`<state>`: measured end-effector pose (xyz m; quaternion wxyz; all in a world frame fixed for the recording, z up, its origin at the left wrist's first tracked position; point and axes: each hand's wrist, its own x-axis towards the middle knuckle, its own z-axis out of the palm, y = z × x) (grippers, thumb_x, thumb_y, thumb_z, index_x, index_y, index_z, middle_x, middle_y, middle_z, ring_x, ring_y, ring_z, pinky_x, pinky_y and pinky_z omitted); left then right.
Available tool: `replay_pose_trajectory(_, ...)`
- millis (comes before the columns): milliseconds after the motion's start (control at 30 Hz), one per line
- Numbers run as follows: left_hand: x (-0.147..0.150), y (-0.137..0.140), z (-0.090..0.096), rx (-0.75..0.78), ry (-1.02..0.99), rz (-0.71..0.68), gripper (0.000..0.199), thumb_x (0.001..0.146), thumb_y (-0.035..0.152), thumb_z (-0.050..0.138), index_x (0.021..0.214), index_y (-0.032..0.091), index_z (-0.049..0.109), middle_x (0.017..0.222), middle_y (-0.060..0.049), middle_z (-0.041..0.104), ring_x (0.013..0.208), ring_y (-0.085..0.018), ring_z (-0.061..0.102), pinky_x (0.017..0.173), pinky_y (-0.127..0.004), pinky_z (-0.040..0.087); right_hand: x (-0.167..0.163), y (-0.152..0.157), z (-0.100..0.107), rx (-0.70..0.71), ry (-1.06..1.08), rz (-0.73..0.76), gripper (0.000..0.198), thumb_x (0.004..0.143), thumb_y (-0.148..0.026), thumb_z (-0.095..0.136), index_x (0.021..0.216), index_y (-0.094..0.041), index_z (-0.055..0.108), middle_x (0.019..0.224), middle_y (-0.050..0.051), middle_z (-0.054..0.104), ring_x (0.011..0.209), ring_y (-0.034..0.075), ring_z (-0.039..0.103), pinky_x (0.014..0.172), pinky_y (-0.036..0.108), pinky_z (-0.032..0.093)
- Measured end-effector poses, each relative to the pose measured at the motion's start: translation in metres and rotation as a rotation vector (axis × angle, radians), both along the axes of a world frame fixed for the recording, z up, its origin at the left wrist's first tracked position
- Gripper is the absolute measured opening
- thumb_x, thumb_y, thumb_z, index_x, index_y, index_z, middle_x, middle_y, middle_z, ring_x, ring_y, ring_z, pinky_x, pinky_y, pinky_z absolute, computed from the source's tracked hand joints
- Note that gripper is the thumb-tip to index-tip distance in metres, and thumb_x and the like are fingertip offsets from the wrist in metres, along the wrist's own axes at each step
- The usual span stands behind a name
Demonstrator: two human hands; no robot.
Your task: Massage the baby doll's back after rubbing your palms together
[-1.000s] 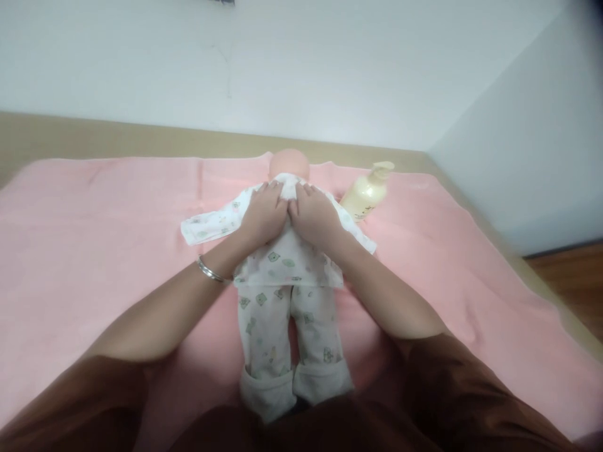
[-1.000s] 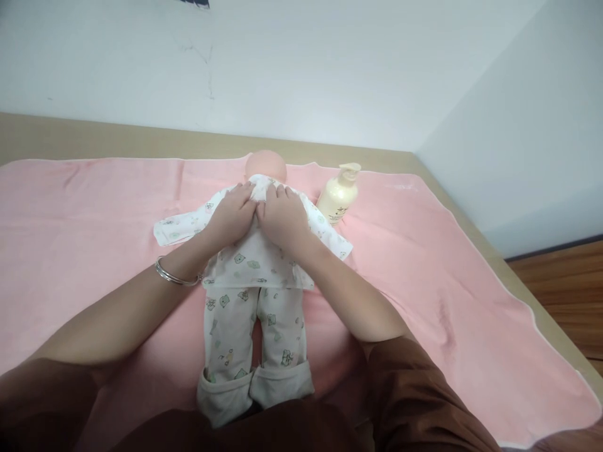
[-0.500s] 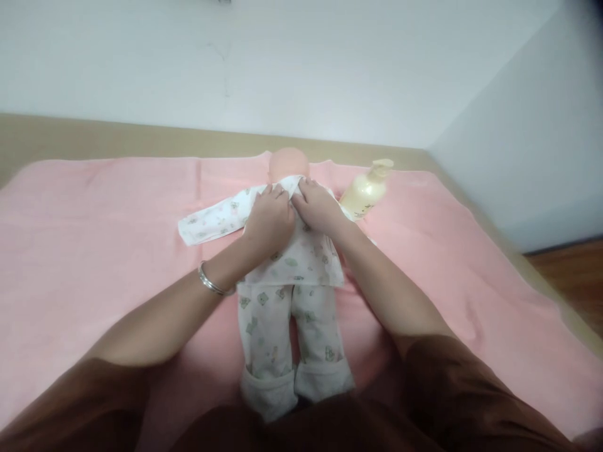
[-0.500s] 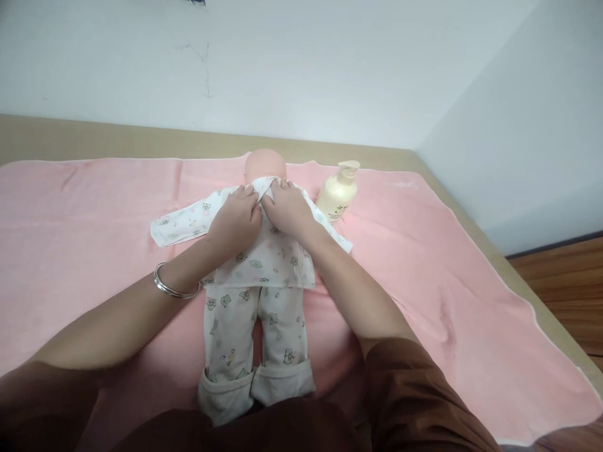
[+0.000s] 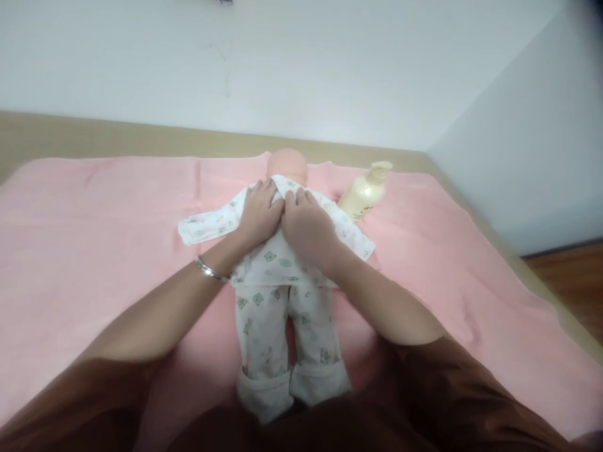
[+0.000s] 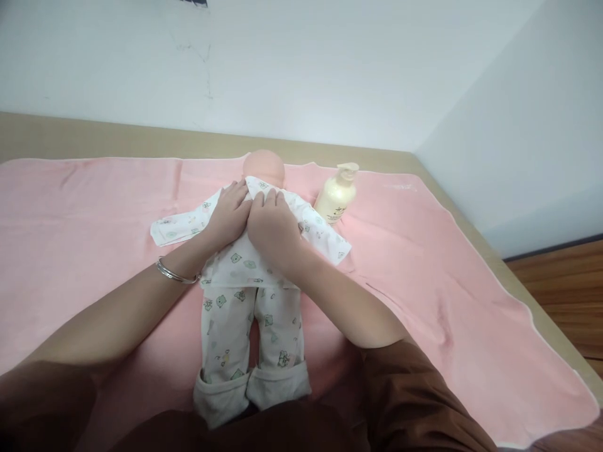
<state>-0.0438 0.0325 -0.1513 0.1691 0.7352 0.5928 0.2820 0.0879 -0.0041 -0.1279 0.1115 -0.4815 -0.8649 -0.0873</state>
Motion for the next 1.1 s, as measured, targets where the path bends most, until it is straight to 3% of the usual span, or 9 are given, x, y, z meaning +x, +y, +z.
replay_pose_trajectory(133, 0.0, -0.001, -0.004, 0.092, -0.059, 0.023, 0.043, 0.09, 0.03, 0.035, 0.118, 0.018, 0.065, 0.138, -0.01, 0.064, 0.133, -0.029, 0.053, 0.122, -0.052, 0.036, 0.002, 0.008, 0.001, -0.077, 0.139, -0.056, 0.043, 0.098, -0.013, 0.026, 0.119, -0.006, 0.062, 0.122, 0.021, 0.066, 0.125, 0.034, 0.057, 0.112, 0.052, 0.044)
replay_pose_trajectory(267, 0.002, -0.003, -0.005, 0.091, -0.05, 0.062, 0.053, 0.09, 0.031, 0.034, 0.133, 0.012, 0.06, 0.147, -0.013, 0.058, 0.14, -0.028, 0.05, 0.125, -0.047, 0.035, 0.01, 0.026, 0.003, -0.205, 0.233, -0.139, 0.047, 0.099, -0.024, 0.031, 0.137, -0.004, 0.051, 0.142, 0.023, 0.056, 0.134, 0.036, 0.05, 0.113, 0.053, 0.042)
replay_pose_trajectory(367, 0.003, -0.004, -0.005, 0.077, -0.01, 0.077, 0.057, 0.091, 0.032, 0.033, 0.137, 0.01, 0.058, 0.149, -0.013, 0.056, 0.141, -0.027, 0.049, 0.127, -0.043, 0.034, 0.014, 0.035, 0.001, -0.249, 0.259, -0.163, 0.048, 0.099, -0.032, 0.033, 0.136, -0.007, 0.051, 0.148, 0.023, 0.052, 0.137, 0.038, 0.048, 0.116, 0.06, 0.036)
replay_pose_trajectory(567, 0.003, -0.004, -0.005, 0.068, -0.035, 0.095, 0.056, 0.091, 0.031, 0.035, 0.139, 0.009, 0.057, 0.15, -0.013, 0.056, 0.142, -0.027, 0.049, 0.127, -0.044, 0.034, 0.015, 0.039, -0.007, -0.233, 0.287, -0.175, 0.052, 0.099, -0.035, 0.032, 0.14, -0.007, 0.048, 0.153, 0.022, 0.047, 0.143, 0.037, 0.041, 0.119, 0.062, 0.031)
replay_pose_trajectory(767, 0.001, -0.003, -0.006, 0.063, -0.04, 0.059, 0.057, 0.093, 0.032, 0.03, 0.14, 0.011, 0.056, 0.149, -0.013, 0.056, 0.142, -0.026, 0.048, 0.128, -0.045, 0.031, 0.016, 0.038, -0.003, -0.231, 0.327, -0.136, 0.047, 0.098, -0.03, 0.035, 0.136, -0.009, 0.052, 0.152, 0.021, 0.048, 0.143, 0.038, 0.042, 0.119, 0.06, 0.034)
replay_pose_trajectory(900, 0.001, -0.003, -0.005, 0.037, -0.035, 0.07, 0.056, 0.094, 0.034, 0.029, 0.141, 0.017, 0.054, 0.155, -0.009, 0.051, 0.147, -0.026, 0.042, 0.131, -0.05, 0.022, 0.018, 0.032, 0.007, -0.11, 0.393, -0.076, 0.05, 0.095, -0.02, 0.033, 0.143, -0.014, 0.048, 0.161, 0.015, 0.039, 0.153, 0.032, 0.03, 0.124, 0.058, 0.032)
replay_pose_trajectory(1000, 0.0, -0.004, -0.006, 0.032, -0.046, 0.082, 0.054, 0.094, 0.033, 0.03, 0.141, 0.019, 0.054, 0.156, -0.008, 0.049, 0.149, -0.025, 0.04, 0.131, -0.051, 0.021, 0.014, 0.024, 0.01, -0.025, 0.439, -0.134, 0.057, 0.093, -0.016, 0.032, 0.149, -0.014, 0.042, 0.166, 0.012, 0.032, 0.158, 0.03, 0.022, 0.128, 0.058, 0.025)
replay_pose_trajectory(1100, -0.001, -0.003, -0.009, 0.047, -0.02, 0.086, 0.053, 0.096, 0.033, 0.027, 0.142, 0.022, 0.052, 0.157, -0.007, 0.049, 0.148, -0.025, 0.04, 0.13, -0.052, 0.023, 0.005, 0.016, 0.005, -0.079, 0.369, -0.154, 0.056, 0.094, -0.017, 0.034, 0.149, -0.01, 0.044, 0.165, 0.016, 0.034, 0.156, 0.033, 0.026, 0.127, 0.061, 0.024)
